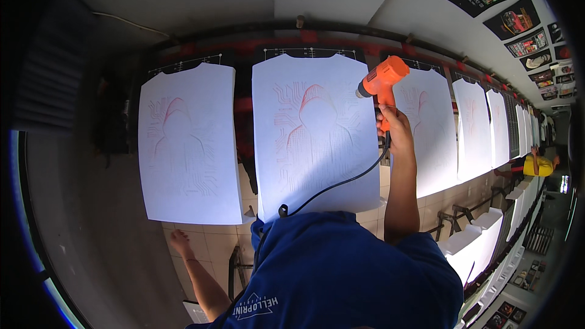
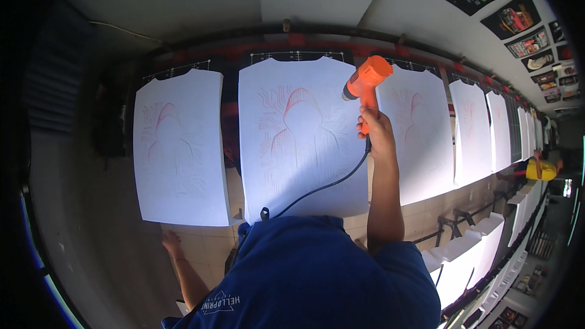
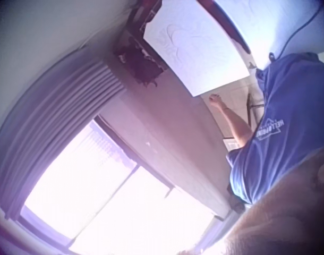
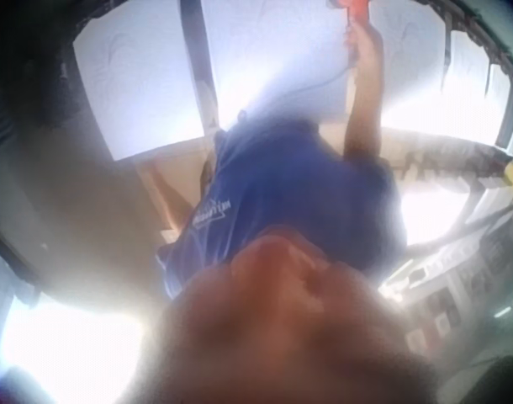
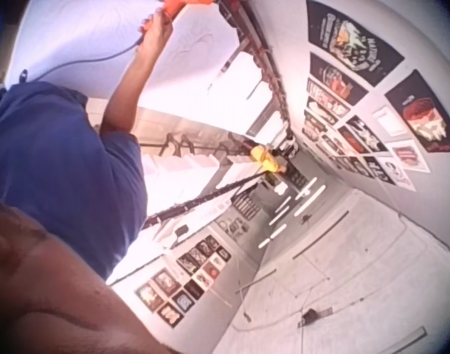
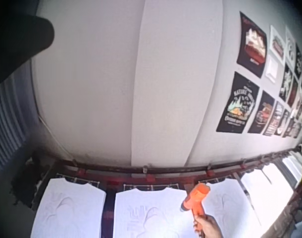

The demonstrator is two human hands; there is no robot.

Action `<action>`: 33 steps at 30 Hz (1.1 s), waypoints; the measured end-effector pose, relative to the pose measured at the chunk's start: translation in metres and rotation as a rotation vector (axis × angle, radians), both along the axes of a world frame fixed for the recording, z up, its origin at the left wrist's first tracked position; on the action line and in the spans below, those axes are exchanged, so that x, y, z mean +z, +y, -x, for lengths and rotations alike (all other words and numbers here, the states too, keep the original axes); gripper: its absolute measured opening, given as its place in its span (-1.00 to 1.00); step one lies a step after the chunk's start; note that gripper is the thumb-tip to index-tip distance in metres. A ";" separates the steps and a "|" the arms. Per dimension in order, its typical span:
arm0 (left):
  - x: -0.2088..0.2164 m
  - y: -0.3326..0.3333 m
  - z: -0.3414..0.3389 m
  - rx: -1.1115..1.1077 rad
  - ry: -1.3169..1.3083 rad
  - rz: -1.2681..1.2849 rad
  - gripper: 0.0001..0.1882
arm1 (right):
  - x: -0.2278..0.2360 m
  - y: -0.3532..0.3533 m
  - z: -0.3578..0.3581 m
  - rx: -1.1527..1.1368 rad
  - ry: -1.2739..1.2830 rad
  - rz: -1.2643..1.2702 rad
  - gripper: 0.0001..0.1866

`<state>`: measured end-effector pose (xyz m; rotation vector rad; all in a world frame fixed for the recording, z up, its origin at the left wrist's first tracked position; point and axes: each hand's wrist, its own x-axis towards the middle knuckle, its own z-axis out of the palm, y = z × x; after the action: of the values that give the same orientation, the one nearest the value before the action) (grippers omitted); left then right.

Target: The person uses an orange heat gun to apply heat to a red design on a white t-shirt hanging on a rack. They move the heat gun back and forth over the design to ensure even heating.

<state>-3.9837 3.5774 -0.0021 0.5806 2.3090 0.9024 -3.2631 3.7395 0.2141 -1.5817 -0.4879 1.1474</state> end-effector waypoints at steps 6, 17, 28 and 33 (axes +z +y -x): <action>0.124 0.135 -0.043 -0.162 0.197 -0.561 -0.55 | 0.002 0.006 0.038 0.108 0.000 0.012 -0.66; 0.412 0.164 -0.240 -1.259 0.133 -1.467 -0.56 | 0.002 -0.009 0.024 0.068 -0.019 0.031 -0.64; 0.510 0.138 -0.262 -1.829 0.380 -1.522 -0.57 | 0.003 -0.015 0.043 0.132 0.000 0.053 -0.62; 0.512 0.135 -0.261 -1.869 0.470 -1.560 -0.57 | 0.005 -0.019 0.053 0.201 0.030 0.044 -0.62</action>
<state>-3.7232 3.7119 0.5097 2.8119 -0.0695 1.1492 -3.3164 3.7202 0.2194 -1.5773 -0.6161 1.3387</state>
